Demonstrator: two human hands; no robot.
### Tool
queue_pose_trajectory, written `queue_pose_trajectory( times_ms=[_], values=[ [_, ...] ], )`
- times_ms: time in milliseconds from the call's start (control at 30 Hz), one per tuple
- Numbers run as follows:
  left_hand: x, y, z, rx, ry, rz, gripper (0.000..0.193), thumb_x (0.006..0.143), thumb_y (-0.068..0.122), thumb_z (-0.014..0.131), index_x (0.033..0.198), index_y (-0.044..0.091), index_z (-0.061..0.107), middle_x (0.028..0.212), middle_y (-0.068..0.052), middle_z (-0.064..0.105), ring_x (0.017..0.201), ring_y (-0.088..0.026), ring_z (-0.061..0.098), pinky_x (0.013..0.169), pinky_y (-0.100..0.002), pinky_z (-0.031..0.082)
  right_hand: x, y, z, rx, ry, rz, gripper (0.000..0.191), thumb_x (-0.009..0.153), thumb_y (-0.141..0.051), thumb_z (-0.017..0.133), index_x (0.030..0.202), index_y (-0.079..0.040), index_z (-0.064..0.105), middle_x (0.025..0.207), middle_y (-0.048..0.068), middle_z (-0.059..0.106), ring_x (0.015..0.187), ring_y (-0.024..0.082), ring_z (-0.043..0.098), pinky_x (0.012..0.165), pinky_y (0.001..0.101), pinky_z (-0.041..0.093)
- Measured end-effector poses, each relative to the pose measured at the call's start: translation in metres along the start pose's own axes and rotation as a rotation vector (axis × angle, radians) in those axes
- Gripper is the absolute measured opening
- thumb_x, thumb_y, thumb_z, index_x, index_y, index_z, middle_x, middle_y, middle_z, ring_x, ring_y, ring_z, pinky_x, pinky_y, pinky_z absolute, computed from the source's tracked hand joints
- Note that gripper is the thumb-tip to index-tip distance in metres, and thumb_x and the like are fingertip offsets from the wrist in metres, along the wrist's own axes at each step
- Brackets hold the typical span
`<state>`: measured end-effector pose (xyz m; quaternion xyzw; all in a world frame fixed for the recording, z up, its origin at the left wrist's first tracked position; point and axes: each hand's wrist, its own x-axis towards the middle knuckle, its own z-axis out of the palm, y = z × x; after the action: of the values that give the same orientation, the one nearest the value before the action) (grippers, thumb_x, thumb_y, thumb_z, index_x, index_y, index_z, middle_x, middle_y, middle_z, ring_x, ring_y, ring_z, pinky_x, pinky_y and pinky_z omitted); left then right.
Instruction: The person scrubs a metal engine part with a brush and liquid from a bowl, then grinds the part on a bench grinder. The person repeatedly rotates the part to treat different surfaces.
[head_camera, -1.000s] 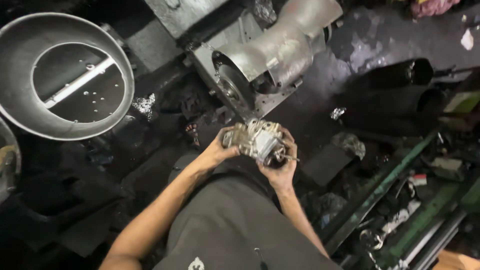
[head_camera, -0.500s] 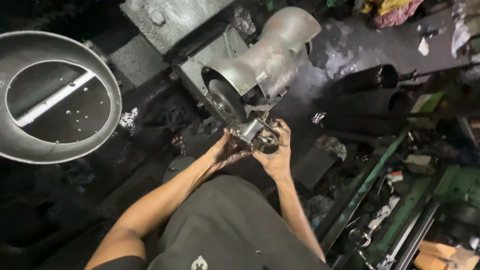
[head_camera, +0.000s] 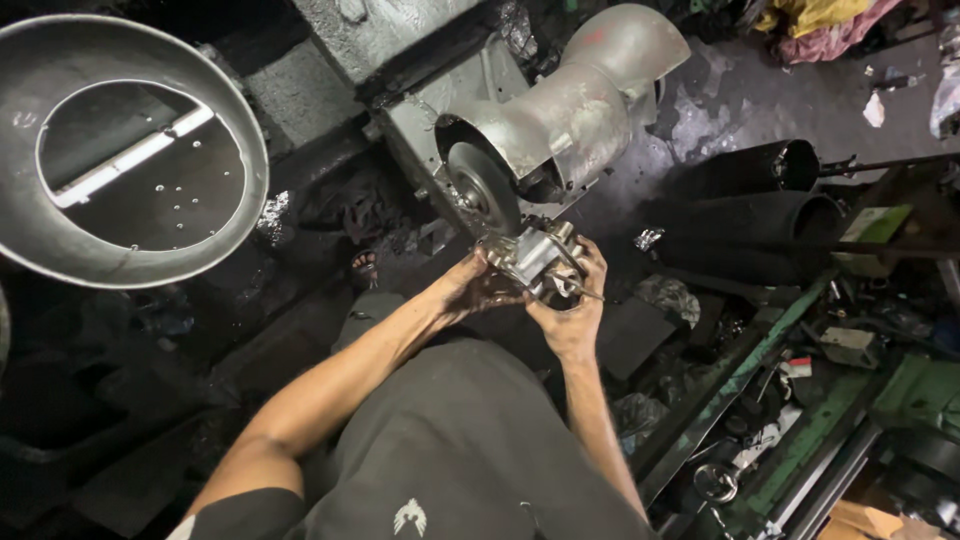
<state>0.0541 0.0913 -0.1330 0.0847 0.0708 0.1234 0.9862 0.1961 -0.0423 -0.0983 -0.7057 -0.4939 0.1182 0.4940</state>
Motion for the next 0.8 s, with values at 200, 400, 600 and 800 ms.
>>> queue_pose_trajectory(
  times_ms=[200,400,600,800],
  values=[
    [0.005,-0.006,0.001,0.041,-0.045,0.076,0.083,0.082,0.052,0.081,0.145,0.010,0.048,0.139,-0.013,0.060,0.131,-0.036,0.057,0.110,-0.062,0.048,0.001,-0.004,-0.006,0.165,0.060,-0.032,0.084,0.067,-0.003,0.084,0.141,-0.012,0.046,0.157,0.015,0.040,0.145,0.031,0.049,0.122,0.0453,0.047],
    [0.012,-0.004,0.006,0.087,-0.079,0.159,0.074,0.084,0.046,0.084,0.139,0.007,0.053,0.133,-0.010,0.064,0.128,-0.031,0.060,0.110,-0.060,0.047,0.019,-0.003,-0.011,0.183,0.036,-0.115,0.085,0.066,0.000,0.086,0.139,-0.016,0.046,0.158,0.016,0.041,0.147,0.032,0.047,0.122,0.0462,0.045],
    [0.007,-0.003,0.014,0.064,-0.107,0.162,0.074,0.085,0.048,0.082,0.140,0.008,0.052,0.132,-0.011,0.065,0.127,-0.033,0.060,0.112,-0.058,0.047,0.026,-0.014,-0.010,0.137,0.000,-0.158,0.085,0.065,-0.002,0.087,0.138,-0.016,0.047,0.156,0.017,0.042,0.145,0.033,0.048,0.122,0.0462,0.045],
    [0.000,-0.009,0.016,0.100,-0.080,0.190,0.075,0.084,0.050,0.079,0.143,0.014,0.049,0.137,-0.008,0.063,0.130,-0.031,0.059,0.110,-0.055,0.046,0.024,-0.019,-0.007,0.237,0.003,-0.158,0.081,0.066,-0.003,0.086,0.137,-0.016,0.049,0.156,0.016,0.040,0.147,0.033,0.046,0.123,0.0467,0.045]
  ],
)
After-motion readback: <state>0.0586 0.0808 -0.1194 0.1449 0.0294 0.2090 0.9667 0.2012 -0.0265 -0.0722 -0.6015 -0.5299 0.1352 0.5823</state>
